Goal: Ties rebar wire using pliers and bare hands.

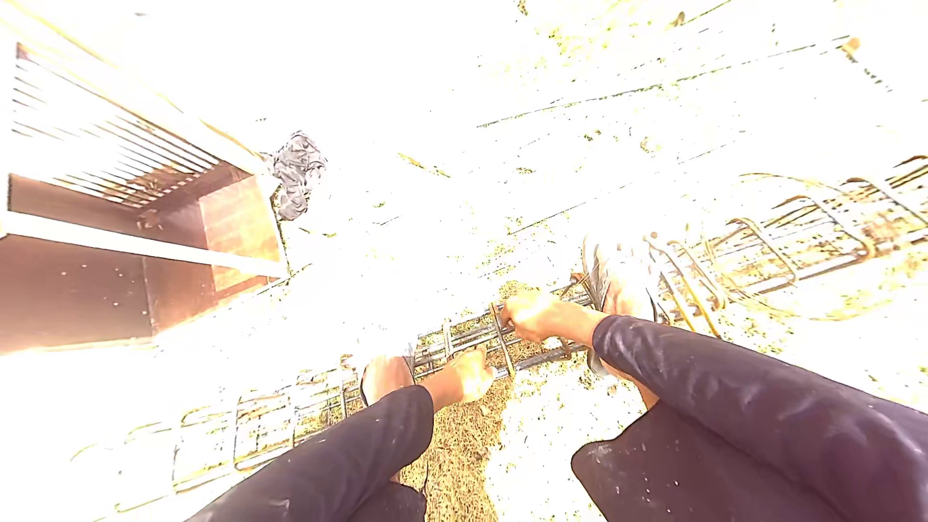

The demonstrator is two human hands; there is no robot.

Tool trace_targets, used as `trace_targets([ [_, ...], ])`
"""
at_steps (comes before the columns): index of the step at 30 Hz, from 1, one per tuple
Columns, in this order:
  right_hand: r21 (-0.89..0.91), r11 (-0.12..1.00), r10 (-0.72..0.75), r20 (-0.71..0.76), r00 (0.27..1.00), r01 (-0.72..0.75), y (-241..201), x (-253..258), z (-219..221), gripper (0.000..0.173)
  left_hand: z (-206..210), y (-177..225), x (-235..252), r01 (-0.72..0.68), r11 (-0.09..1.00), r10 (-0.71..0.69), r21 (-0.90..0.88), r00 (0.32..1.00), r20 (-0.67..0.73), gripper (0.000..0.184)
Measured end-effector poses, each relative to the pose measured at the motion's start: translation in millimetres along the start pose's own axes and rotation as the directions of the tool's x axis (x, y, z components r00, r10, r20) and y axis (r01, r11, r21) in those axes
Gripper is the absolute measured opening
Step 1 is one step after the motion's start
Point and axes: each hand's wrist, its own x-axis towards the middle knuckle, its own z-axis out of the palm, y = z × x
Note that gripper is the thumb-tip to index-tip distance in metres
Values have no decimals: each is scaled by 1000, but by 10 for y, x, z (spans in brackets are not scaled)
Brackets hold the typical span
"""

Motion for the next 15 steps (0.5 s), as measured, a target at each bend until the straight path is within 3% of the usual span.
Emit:
trace_targets([
  [5,-53,998,-36,-18,999,35,10,54,22,22,28,-10,121,22,1000,-22,2,999,30,74],
  [9,-19,999,-37,-56,998,36,-32,-5,91,27,24,-87,245,-4,993,13,-119,997,78,75],
  [13,7,996,-83,-160,984,85,28,12,224,19,2,-82,137,35,945,-14,-326,998,66,52],
  [15,15,998,-53,-143,988,56,-28,-24,217,18,-62,-20,27,59,913,-29,-405,996,80,41],
])
